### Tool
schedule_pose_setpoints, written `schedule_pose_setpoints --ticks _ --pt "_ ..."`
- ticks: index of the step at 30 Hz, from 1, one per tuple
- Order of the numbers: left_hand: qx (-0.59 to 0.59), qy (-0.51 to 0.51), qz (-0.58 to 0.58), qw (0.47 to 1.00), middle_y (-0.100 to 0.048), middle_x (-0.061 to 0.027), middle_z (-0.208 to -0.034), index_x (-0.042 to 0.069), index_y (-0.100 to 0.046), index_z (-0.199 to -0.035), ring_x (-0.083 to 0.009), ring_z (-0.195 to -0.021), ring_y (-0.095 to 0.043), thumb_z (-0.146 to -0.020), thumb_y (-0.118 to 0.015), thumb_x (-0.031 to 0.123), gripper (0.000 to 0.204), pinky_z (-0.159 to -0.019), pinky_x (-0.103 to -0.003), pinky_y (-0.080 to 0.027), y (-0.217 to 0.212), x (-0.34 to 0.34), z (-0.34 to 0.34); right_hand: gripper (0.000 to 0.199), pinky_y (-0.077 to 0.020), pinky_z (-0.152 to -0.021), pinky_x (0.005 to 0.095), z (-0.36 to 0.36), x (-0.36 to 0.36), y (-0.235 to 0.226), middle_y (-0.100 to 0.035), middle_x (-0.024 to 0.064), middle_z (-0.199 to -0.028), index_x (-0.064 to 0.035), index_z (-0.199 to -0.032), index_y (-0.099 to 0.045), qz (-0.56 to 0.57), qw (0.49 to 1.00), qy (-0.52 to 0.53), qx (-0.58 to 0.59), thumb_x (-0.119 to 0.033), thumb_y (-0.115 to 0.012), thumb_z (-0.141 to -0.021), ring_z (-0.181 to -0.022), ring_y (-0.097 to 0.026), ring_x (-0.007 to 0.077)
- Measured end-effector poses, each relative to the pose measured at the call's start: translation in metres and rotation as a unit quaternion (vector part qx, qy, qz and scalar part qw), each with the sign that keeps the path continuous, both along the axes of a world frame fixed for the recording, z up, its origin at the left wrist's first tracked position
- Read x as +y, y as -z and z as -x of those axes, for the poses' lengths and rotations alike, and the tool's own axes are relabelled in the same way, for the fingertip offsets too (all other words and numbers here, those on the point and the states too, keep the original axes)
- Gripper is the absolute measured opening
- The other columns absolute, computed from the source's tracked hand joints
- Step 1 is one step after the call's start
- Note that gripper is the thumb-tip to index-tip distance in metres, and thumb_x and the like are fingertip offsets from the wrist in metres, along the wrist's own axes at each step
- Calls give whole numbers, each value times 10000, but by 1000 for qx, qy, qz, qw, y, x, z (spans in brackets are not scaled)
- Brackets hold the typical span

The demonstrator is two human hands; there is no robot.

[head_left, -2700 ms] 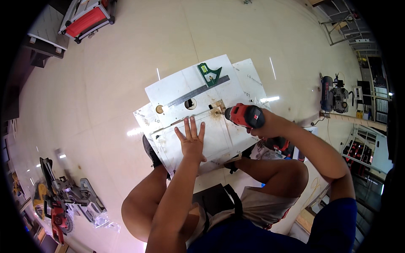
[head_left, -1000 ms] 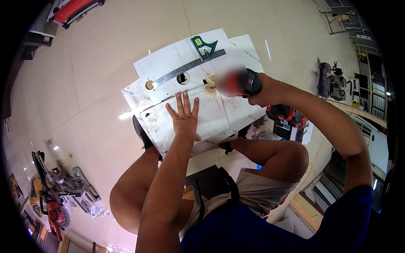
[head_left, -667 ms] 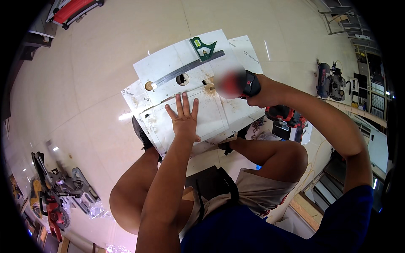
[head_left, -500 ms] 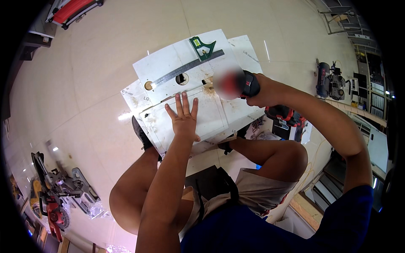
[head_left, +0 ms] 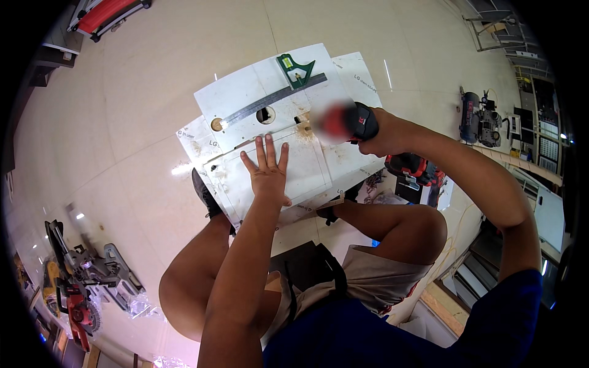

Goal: The person uses a cordless drill to create holes in a white board placed on a workbench. They repeatedly position the drill, operate it, and clear debris from the holes.

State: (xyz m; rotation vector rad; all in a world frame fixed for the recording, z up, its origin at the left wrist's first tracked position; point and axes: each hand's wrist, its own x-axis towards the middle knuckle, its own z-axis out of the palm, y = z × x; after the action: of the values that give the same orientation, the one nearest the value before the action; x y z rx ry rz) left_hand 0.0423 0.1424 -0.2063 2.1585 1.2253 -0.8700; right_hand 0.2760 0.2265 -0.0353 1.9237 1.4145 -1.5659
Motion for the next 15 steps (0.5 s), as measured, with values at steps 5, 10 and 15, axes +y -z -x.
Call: schedule_pose_setpoints --ticks 5,10,15 --pt "-5 0 1 1000 105 -337 -1690 107 60 -1669 -538 -1556 116 -493 -924 697 1644 -1127 -823 -74 2 0 -2 377 -494 -533 340 -3 0 1 -626 66 -752 10 -1126 -572 1 1000 -10 -2 -74 -683 -776 -569 -580 145" --pt "-4 1 -2 1000 99 -334 -1692 107 57 -1670 -539 -1556 111 -491 -920 706 1644 -1127 -824 -76 2 -1 -1 369 -490 -528 343 -1 1 0 -622 66 -738 11 -1119 -574 5 1000 -6 -6 -77 -683 -777 -568 -579 145" --pt "-2 4 -8 1000 87 -329 -1696 108 53 -1671 -542 -1556 104 -494 -912 717 1639 -1126 -826 -85 3 -2 -1 428 -512 -541 308 -4 2 4 -624 46 -796 -54 -1157 -572 18 999 -18 -20 -97 -748 -769 -596 -574 126"
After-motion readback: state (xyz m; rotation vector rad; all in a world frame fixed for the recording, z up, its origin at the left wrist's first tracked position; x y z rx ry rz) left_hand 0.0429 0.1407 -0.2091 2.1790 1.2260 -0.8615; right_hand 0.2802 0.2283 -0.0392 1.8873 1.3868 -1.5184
